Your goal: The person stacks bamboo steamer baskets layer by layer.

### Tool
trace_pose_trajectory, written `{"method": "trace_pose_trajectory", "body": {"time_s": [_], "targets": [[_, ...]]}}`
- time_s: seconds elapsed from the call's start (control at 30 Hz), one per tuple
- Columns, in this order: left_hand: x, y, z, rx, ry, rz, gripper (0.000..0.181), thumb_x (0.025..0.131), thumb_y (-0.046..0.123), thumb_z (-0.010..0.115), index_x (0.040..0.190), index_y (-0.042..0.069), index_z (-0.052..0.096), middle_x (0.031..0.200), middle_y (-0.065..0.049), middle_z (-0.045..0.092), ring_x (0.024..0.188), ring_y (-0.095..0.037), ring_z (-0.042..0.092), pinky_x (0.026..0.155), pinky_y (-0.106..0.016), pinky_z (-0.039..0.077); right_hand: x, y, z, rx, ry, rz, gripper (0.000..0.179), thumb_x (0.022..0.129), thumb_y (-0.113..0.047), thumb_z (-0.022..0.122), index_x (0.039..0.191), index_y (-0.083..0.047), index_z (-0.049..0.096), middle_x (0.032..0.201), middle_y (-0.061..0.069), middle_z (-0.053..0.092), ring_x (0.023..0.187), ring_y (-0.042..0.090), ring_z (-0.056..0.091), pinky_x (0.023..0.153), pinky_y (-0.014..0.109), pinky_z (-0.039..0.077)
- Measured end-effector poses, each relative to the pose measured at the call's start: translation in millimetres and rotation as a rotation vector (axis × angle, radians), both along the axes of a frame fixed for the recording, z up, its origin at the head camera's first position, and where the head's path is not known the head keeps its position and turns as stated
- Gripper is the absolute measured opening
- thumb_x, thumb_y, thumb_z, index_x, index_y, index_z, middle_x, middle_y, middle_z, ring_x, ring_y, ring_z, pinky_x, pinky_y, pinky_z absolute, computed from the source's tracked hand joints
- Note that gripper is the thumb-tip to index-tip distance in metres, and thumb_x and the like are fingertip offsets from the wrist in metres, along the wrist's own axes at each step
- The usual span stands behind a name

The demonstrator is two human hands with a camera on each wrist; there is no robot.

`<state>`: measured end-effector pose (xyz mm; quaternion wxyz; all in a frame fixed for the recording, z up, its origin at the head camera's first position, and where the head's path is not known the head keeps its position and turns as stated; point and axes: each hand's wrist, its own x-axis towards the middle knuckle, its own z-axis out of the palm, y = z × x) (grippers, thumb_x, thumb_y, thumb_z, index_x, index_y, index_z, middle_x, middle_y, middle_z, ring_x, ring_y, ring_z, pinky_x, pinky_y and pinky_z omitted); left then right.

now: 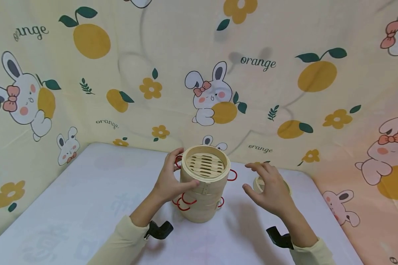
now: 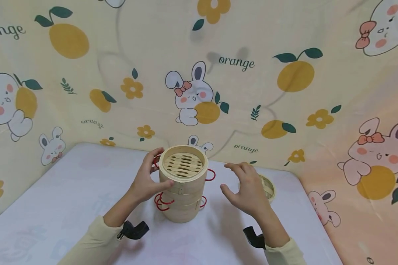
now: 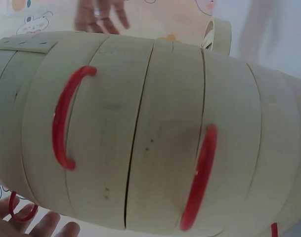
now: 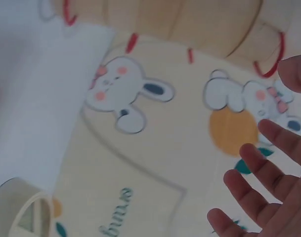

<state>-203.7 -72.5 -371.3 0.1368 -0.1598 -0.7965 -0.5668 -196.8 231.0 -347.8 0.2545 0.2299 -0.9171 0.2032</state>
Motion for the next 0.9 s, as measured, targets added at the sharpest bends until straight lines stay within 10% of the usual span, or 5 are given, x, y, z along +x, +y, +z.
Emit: {"method": "trace_pose_trajectory", "body": {"time_s": [0.9], "targets": [[-4.9,2.0,2.0,-0.004,0.018,-0.020,0.099,0.063,0.035,0.082,0.146,0.011,0.033,0.141,-0.005,0.042,0.125,-0.022,0.046,0.096,-0.041,0.042,-17.0,64.9,-53.0,0.042,-0.224,-0.180,0.037,0.080,-0.028,0.074,0.111,-0.011,0.065,0.104,0.012,0.066,0.098,0.034,0.058,0.078,0.052,0.046]]}}
